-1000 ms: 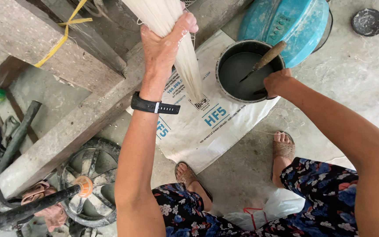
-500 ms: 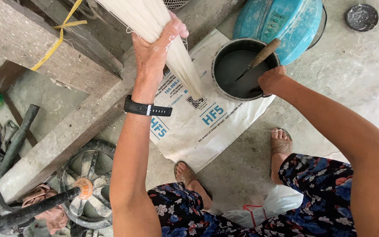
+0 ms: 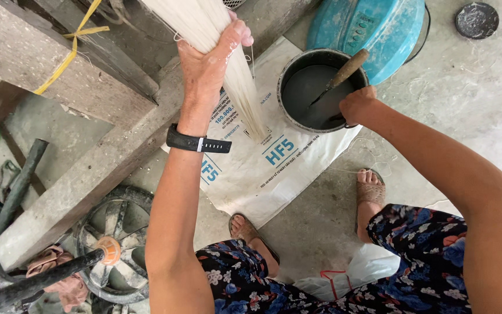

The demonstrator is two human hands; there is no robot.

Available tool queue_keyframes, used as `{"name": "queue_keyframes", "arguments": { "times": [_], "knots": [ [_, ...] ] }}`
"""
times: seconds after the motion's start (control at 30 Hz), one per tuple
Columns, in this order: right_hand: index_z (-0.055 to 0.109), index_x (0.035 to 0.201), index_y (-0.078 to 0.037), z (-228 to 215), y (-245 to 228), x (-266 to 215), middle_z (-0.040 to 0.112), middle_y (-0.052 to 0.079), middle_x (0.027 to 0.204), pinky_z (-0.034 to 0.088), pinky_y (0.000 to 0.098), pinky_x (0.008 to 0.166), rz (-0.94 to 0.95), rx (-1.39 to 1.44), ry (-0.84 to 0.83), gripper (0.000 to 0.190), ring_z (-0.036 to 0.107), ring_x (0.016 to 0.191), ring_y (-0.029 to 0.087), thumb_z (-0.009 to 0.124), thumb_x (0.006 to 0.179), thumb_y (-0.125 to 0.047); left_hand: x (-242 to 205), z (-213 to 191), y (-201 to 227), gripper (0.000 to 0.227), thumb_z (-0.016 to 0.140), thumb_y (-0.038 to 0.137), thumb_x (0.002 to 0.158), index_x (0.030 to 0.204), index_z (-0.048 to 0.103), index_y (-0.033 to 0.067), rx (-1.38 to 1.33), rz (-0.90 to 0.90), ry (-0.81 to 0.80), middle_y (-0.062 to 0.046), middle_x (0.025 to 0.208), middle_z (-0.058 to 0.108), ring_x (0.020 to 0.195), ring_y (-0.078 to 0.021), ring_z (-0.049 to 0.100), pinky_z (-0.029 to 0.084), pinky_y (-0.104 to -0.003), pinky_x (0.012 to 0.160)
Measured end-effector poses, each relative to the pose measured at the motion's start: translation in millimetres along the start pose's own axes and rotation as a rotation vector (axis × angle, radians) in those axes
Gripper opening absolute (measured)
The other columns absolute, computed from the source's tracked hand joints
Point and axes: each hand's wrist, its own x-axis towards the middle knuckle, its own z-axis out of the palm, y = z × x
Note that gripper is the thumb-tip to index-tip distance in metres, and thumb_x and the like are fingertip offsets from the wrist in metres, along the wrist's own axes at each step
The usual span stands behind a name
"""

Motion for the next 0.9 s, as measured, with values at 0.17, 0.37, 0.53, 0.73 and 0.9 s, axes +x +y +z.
{"name": "queue_keyframes", "arguments": {
  "times": [0.17, 0.37, 0.53, 0.73, 0.9],
  "knots": [
    [0.073, 0.129, -0.028, 1, 0, -2, 0.071, -0.009, 0.133, 0.057, 0.04, 0.083, 0.002, 0.002, 0.04, 0.034, 0.067, 0.125, 0.019, 0.058, 0.099, -0.031, 2, -1, -7, 0.013, 0.072, 0.007, 0.088, 0.089, 0.062, -0.0003, 0.002, 0.041, -0.012, -0.01, 0.074, 0.06, 0.068, -0.0195, 0.062, 0.054, -0.035, 0.07],
    [0.066, 0.135, -0.03, 2, 0, 0, 0.066, -0.008, 0.137, 0.054, 0.039, 0.082, -0.009, -0.016, 0.021, 0.036, 0.066, 0.123, 0.02, 0.053, 0.101, -0.03, -2, -3, 0, 0.017, 0.071, 0.019, 0.092, 0.091, 0.063, 0.0035, 0.097, 0.049, -0.03, -0.009, 0.074, 0.068, 0.071, -0.0165, 0.065, 0.056, -0.034, 0.078],
    [0.063, 0.139, -0.03, 3, 0, 2, 0.066, -0.006, 0.139, 0.055, 0.0405, 0.081, -0.016, -0.04, 0.023, 0.038, 0.067, 0.123, 0.021, 0.053, 0.103, -0.031, -2, -5, -3, 0.017, 0.069, 0.021, 0.093, 0.09, 0.064, 0.0046, 0.156, 0.055, -0.049, -0.008, 0.076, 0.069, 0.073, -0.0156, 0.067, 0.057, -0.033, 0.08],
    [0.072, 0.119, -0.032, 0, -2, 0, 0.07, -0.008, 0.116, 0.041, 0.0383, 0.067, -0.022, -0.07, -0.02, 0.026, 0.061, 0.087, 0.016, 0.049, 0.107, -0.031, -2, -4, -8, 0.015, 0.069, 0.016, 0.092, 0.087, 0.063, 0.0033, 0.122, 0.043, -0.037, -0.009, 0.076, 0.067, 0.072, -0.0166, 0.065, 0.055, -0.031, 0.075],
    [0.073, 0.11, -0.031, -1, -2, -3, 0.071, -0.012, 0.107, 0.041, 0.0325, 0.066, 0.002, -0.052, 0.017, 0.021, 0.065, 0.089, 0.013, 0.055, 0.1, -0.028, -2, -4, -10, 0.019, 0.072, 0.019, 0.091, 0.092, 0.066, 0.0019, 0.143, 0.04, -0.037, -0.01, 0.076, 0.071, 0.072, -0.0167, 0.069, 0.057, -0.03, 0.074]
  ]
}}
